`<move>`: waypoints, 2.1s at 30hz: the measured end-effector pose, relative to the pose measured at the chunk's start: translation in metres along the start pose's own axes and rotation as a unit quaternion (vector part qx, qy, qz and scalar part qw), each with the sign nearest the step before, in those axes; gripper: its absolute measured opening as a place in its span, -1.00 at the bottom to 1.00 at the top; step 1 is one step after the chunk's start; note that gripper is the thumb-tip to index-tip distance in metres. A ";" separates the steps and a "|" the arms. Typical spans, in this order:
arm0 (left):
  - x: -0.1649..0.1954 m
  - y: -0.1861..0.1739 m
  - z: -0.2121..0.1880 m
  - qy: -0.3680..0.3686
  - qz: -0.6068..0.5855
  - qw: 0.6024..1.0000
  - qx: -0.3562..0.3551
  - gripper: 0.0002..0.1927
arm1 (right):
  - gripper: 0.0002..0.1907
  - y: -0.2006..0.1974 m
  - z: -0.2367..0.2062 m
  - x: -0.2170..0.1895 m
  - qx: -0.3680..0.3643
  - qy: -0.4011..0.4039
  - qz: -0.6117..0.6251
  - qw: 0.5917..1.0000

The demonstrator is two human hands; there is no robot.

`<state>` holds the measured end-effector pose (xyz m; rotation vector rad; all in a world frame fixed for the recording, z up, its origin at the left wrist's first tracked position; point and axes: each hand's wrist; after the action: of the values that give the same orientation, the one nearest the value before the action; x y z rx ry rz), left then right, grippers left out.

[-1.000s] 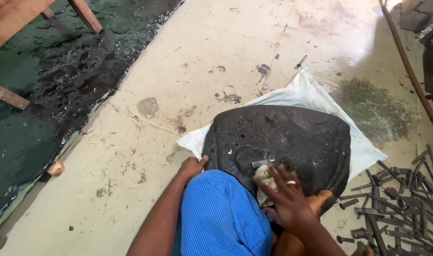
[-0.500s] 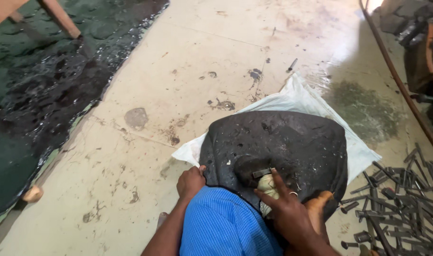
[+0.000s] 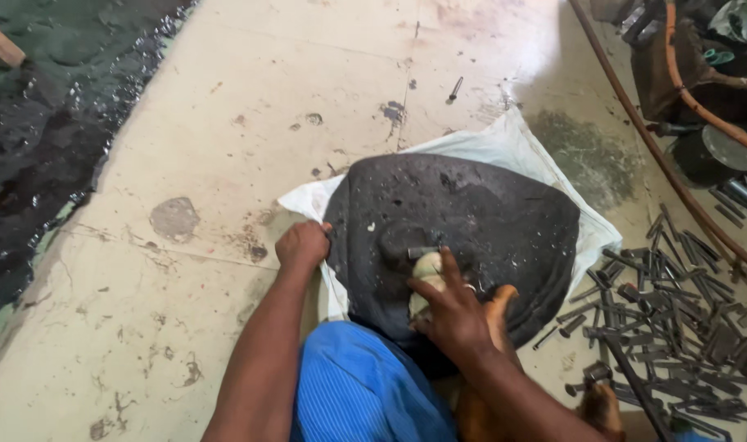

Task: The person sits on the floor and repeatedly hammers small metal pins on a large stone anvil. They use a hammer in their right hand and hold the pins with their left hand, occasionally picking new pins from a pile on the floor.

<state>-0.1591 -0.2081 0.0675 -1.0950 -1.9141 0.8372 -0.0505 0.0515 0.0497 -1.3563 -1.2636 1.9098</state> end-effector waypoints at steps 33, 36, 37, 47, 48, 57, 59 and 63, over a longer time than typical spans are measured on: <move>0.109 0.153 -0.188 0.058 0.038 0.996 -0.052 0.32 | -0.23 -0.100 -0.132 0.044 -0.148 -0.005 -0.067 0.987; 0.101 0.145 -0.204 0.154 0.022 0.988 0.004 0.39 | -0.04 -0.108 -0.141 0.052 -0.146 0.029 -0.046 0.988; 0.099 0.145 -0.209 0.202 0.018 0.979 0.020 0.43 | -0.11 -0.110 -0.149 0.063 -0.074 0.026 0.000 0.997; 0.115 0.164 -0.202 0.404 -0.154 0.900 -0.049 0.49 | -0.46 -0.093 -0.278 0.068 -0.181 0.340 0.062 0.921; 0.114 0.164 -0.203 0.396 -0.147 0.905 -0.051 0.46 | -0.46 -0.095 -0.281 0.060 -0.172 0.342 0.047 0.923; 0.138 0.134 -0.197 0.437 -0.004 0.895 -0.092 0.36 | -0.54 -0.090 -0.311 0.008 -0.132 0.259 0.081 0.953; 0.151 0.130 -0.196 0.432 0.034 0.896 -0.100 0.34 | -0.57 -0.089 -0.309 0.011 -0.142 0.270 0.104 0.947; 0.166 0.131 -0.197 0.424 0.067 0.896 -0.116 0.34 | -0.54 -0.093 -0.306 0.027 -0.209 0.296 0.104 0.926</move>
<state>0.0046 0.0270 0.1057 -1.4393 -1.2098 0.1182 0.2053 0.2402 0.0934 -2.1534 -1.2735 1.2089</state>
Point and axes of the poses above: each hand's wrist, its own z-axis towards the middle knuckle, its own y-axis out of the palm, x = y × z, and after that the axes turned 11 degrees about -x, right-handed
